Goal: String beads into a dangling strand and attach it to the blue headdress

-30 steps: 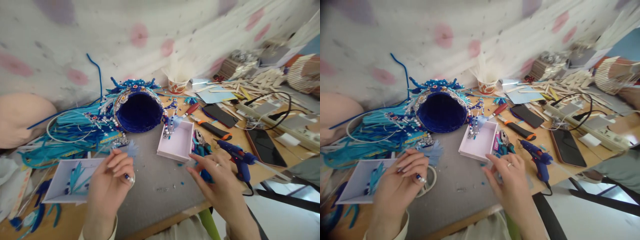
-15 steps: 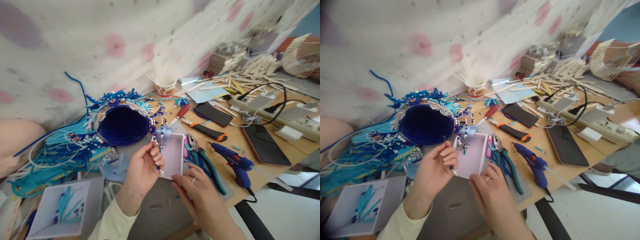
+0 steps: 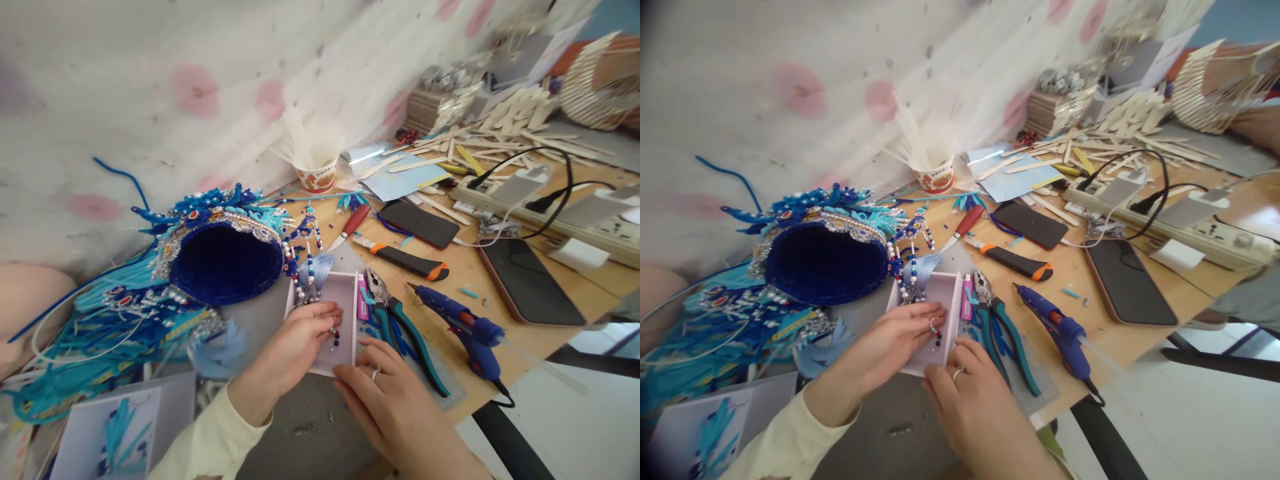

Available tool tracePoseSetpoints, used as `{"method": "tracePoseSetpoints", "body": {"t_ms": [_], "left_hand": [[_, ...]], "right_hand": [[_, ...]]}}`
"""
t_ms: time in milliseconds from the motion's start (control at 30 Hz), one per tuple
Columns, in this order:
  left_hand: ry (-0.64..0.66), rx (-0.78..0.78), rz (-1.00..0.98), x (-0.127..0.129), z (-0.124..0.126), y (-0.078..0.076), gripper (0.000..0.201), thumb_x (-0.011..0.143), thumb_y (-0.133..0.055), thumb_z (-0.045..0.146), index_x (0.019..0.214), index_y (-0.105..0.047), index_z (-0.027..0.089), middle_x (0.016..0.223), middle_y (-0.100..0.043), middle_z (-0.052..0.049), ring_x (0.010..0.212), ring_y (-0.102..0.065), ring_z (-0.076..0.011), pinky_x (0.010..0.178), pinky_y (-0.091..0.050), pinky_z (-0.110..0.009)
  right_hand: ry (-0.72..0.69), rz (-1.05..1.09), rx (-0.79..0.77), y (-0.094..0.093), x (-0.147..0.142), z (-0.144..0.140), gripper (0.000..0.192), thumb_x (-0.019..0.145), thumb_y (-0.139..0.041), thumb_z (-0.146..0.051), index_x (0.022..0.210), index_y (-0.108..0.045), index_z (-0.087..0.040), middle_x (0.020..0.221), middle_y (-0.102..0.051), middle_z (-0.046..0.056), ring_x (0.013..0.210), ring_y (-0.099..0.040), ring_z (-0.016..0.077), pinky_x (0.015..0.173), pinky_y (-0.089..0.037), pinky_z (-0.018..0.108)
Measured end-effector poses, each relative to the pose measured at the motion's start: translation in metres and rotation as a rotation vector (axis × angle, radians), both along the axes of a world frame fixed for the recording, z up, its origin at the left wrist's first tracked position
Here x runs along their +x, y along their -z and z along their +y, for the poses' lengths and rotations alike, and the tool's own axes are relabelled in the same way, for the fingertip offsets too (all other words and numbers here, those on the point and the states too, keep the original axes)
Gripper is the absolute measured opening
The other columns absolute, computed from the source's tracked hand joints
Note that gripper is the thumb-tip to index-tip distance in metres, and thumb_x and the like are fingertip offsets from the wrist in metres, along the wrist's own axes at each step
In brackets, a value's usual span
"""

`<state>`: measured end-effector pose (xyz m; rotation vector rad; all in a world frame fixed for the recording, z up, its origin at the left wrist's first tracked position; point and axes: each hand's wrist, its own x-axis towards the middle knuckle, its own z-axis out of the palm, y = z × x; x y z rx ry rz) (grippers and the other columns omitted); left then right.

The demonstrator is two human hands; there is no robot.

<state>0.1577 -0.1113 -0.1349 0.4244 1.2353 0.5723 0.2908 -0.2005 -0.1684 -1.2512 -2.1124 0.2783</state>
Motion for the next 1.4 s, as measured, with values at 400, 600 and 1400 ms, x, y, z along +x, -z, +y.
{"method": "tracePoseSetpoints", "body": {"t_ms": [400, 600, 1400], "left_hand": [[1.194, 1.304, 1.663, -0.021, 0.021, -0.011, 0.022, 0.087, -0.048, 0.007, 0.088, -0.067, 0.017, 0.094, -0.059, -0.013, 0.093, -0.055, -0.0327, 0.073, -0.043, -0.044], [1.217, 1.387, 1.632, -0.019, 0.029, -0.012, 0.013, 0.090, -0.050, 0.013, 0.085, -0.062, 0.016, 0.089, -0.062, -0.010, 0.092, -0.057, -0.0323, 0.076, -0.041, -0.046], [0.313, 0.757, 0.489, 0.003, 0.096, -0.070, 0.025, 0.078, -0.070, 0.015, 0.097, -0.054, 0.017, 0.079, -0.075, -0.006, 0.067, -0.072, -0.0164, 0.054, -0.055, -0.021]], "right_hand": [[0.067, -0.027, -0.143, 0.010, 0.001, -0.005, 0.010, 0.089, -0.056, -0.010, 0.093, -0.063, -0.015, 0.065, -0.063, 0.005, 0.065, -0.060, 0.0250, 0.061, -0.052, 0.037], [0.040, -0.022, -0.195, 0.007, 0.002, -0.005, 0.014, 0.085, -0.058, -0.003, 0.088, -0.061, -0.016, 0.072, -0.064, 0.005, 0.071, -0.062, 0.0244, 0.060, -0.050, 0.032], [-0.430, 0.132, 0.033, 0.022, -0.039, -0.026, 0.039, 0.097, -0.057, -0.022, 0.060, -0.046, -0.020, 0.059, -0.060, -0.007, 0.054, -0.048, 0.0071, 0.061, -0.042, 0.017]]}}
